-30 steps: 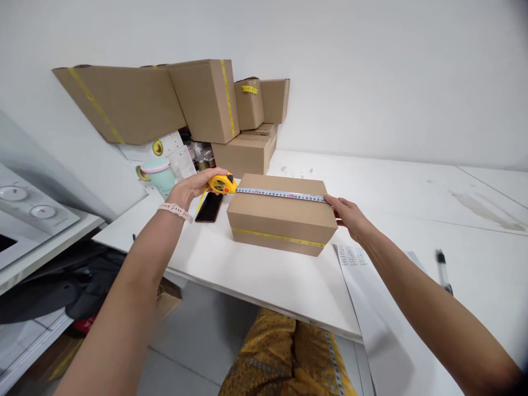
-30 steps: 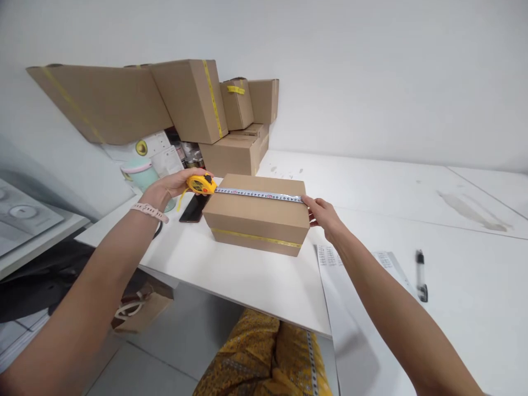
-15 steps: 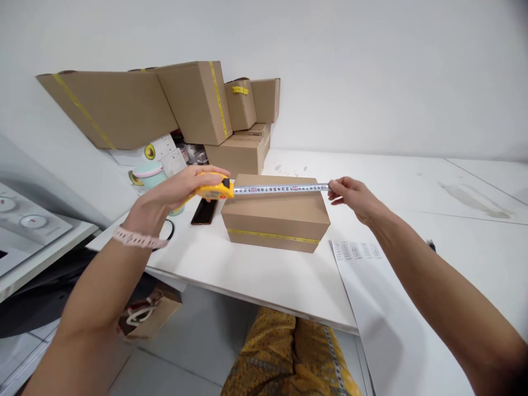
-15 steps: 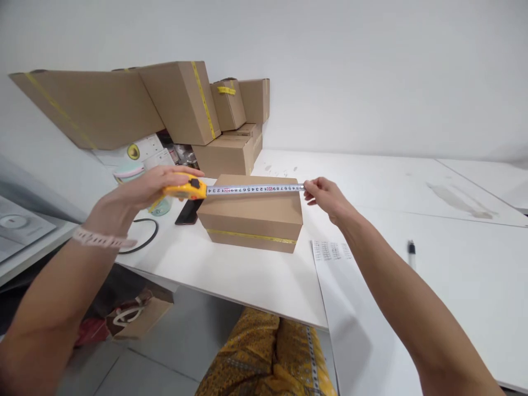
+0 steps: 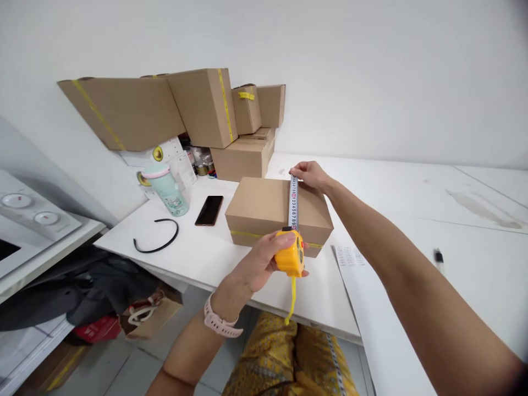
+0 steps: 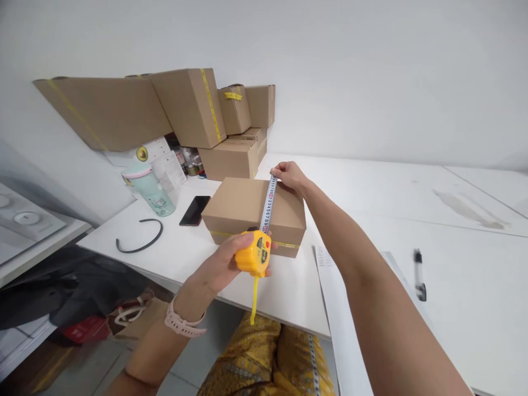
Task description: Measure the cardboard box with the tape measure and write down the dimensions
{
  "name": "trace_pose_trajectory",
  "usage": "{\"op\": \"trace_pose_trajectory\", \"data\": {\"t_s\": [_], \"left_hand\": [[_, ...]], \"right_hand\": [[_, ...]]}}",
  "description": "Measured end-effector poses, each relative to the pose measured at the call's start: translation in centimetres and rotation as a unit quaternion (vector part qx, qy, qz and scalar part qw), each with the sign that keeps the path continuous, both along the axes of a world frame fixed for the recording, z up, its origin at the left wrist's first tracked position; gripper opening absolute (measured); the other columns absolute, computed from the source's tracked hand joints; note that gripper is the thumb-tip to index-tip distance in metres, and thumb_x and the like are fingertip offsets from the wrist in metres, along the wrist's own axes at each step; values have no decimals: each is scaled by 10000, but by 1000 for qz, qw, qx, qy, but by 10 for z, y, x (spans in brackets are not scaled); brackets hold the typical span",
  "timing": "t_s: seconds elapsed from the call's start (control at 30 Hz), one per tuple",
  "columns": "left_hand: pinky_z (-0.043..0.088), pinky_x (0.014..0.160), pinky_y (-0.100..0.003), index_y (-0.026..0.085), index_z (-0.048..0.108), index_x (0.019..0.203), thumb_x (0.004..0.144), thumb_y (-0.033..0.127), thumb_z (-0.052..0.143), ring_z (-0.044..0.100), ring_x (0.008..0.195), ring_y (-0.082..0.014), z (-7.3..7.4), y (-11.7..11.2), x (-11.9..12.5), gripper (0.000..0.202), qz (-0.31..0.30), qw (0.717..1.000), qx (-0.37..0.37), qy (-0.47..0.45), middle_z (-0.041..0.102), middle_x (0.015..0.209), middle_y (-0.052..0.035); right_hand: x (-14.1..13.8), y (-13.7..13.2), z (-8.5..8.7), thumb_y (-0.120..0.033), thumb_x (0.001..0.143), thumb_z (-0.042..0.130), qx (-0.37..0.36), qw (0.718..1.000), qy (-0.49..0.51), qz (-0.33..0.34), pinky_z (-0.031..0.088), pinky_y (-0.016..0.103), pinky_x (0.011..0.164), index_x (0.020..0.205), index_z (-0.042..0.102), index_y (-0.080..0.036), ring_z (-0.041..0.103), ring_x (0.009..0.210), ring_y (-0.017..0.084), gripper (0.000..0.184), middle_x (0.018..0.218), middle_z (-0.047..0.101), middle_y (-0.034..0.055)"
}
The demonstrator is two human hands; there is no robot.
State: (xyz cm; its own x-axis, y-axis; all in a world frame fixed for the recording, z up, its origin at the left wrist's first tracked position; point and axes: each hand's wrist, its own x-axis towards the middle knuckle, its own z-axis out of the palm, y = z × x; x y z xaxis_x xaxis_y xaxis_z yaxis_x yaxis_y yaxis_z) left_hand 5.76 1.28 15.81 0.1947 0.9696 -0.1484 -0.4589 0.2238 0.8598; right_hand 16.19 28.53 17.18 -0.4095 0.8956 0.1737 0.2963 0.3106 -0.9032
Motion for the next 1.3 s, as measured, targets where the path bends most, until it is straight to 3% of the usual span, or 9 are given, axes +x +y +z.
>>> {"op": "trace_pose_trajectory", "data": {"t_s": [0.17,0.47,0.57,0.67,0.8,0.9,1.0,1.13,1.3], "left_hand": [[597,723,-387,152,682,913,697,526,812,610,813,-192,5,6,-1,452,8,1000,-20,0,663,1002,-100],[591,700,-385,131,694,935,704,520,827,578,765,-164,3,-7,12,472,26,999,-32,-9,621,980,-84],[608,715,-406,129,696,945,721,532,812,590,762,-166,4,-10,11,476,31,999,-28,-11,636,1013,-97],[622,747,-430,144,691,1049,712,533,823,630,777,-183,0,-28,-5,531,75,997,-4,24,649,1072,-100],[626,814,-439,205,609,1253,685,455,861,687,855,-231,-15,-55,-50,670,216,965,56,138,672,1077,-72],[626,829,-459,201,597,1234,666,422,864,700,839,-234,-30,-57,-83,665,284,938,50,195,679,1060,-58],[632,809,-471,179,627,1152,676,430,847,697,798,-222,-36,-46,-101,581,247,949,47,192,683,1071,-74],[643,787,-438,194,658,1113,691,411,839,705,837,-224,-21,-32,-106,509,211,961,83,157,658,1235,-100],[653,749,-425,182,694,1077,666,416,845,712,869,-260,22,-9,-108,497,198,958,135,157,677,1213,-106]], "right_hand": [[0,7,-11,-259,863,670,65,991,-118,-21,377,283,644,651,611,-172,476,635,123,237,639,583,-13],[4,-1,-9,-302,888,630,39,989,-136,34,384,285,641,703,589,-180,480,658,133,226,682,567,-4],[3,2,-10,-351,893,650,50,995,-79,24,407,287,663,684,571,-183,477,657,130,280,679,564,-2],[19,-1,-9,-514,915,620,86,991,78,-61,459,297,731,756,587,-193,539,720,140,360,769,614,23],[69,-36,-16,-672,932,508,87,967,166,-171,472,297,669,877,621,-208,546,679,154,480,713,569,15],[106,-81,-34,-701,956,425,79,984,91,-129,476,313,673,1048,660,-223,546,674,171,541,711,582,16],[122,-121,-51,-713,960,389,74,996,26,-50,498,358,759,1257,643,-245,575,744,194,608,786,624,29],[118,-142,-43,-703,867,584,90,996,-6,-26,500,379,782,1270,677,-260,599,850,222,606,945,668,56],[109,-123,4,-704,803,660,66,992,-45,-95,481,374,686,1027,754,-228,609,811,243,535,906,684,82]]}}
